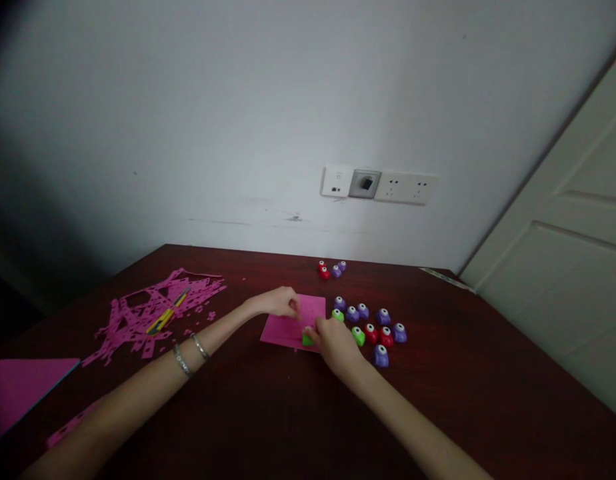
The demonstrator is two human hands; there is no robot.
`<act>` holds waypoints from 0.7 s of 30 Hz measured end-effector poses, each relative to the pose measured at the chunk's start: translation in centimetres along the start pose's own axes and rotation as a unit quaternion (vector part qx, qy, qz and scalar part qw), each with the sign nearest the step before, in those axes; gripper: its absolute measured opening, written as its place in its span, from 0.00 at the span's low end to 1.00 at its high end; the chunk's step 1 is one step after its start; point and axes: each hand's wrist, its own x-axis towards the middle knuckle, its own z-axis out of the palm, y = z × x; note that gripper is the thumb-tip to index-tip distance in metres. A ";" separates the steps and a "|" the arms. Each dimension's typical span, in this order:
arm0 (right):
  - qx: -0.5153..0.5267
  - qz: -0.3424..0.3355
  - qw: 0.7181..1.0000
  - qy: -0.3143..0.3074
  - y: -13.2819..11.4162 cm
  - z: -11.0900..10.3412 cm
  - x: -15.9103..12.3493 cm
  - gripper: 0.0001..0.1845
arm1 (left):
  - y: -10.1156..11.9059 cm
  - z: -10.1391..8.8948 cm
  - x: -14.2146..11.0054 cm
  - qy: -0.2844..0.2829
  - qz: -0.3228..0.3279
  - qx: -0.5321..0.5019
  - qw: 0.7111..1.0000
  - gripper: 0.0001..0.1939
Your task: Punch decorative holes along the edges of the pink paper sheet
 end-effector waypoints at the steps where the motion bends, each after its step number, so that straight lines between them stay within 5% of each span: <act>1: -0.030 -0.001 0.999 0.012 -0.4 0.1 -0.5 0.15 | -0.5 0.4 0.0 -0.007 0.000 0.000 1.000 0.06; 7: -0.098 0.041 0.994 0.026 -2.2 0.8 -1.5 0.26 | -2.6 2.3 0.3 -0.006 0.000 -0.057 0.998 0.10; 21: -0.069 0.043 0.997 -0.018 -2.4 0.5 -2.5 0.19 | -2.6 2.7 -0.3 0.008 0.018 -0.093 0.995 0.11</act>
